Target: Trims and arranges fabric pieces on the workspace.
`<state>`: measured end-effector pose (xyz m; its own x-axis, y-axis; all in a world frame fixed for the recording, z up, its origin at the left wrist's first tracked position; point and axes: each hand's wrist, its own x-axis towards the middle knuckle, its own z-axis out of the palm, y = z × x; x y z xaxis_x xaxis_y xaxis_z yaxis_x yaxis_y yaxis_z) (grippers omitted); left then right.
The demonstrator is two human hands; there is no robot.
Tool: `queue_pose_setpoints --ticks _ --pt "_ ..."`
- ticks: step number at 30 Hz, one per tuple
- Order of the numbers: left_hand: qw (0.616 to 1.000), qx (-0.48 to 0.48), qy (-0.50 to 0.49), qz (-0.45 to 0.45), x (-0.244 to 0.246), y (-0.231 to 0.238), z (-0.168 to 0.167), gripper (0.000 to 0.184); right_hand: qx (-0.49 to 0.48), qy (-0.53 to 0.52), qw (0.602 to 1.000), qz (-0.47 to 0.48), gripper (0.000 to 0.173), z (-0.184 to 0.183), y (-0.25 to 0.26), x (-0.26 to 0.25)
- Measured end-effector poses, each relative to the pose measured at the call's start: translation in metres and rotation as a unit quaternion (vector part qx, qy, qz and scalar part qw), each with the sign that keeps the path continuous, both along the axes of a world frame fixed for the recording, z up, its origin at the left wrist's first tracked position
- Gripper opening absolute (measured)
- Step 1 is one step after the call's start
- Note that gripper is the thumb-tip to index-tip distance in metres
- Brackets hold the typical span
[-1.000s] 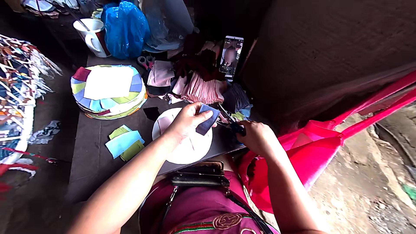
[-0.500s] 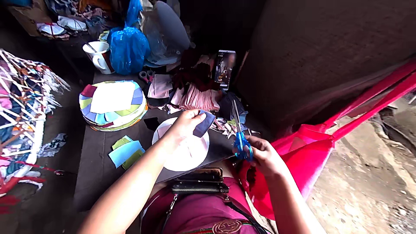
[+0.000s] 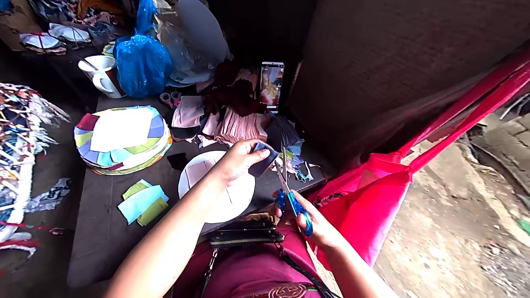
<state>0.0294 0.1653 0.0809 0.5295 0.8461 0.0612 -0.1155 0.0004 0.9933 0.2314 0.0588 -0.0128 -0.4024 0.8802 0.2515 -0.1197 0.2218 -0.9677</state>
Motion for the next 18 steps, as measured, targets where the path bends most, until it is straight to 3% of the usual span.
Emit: queue_pose_setpoints --ticks 18 --pt "0.999 0.03 -0.013 -0.04 -0.0096 -0.0026 -0.006 0.01 0.038 0.0 0.999 -0.012 0.075 0.0023 0.0011 -0.0012"
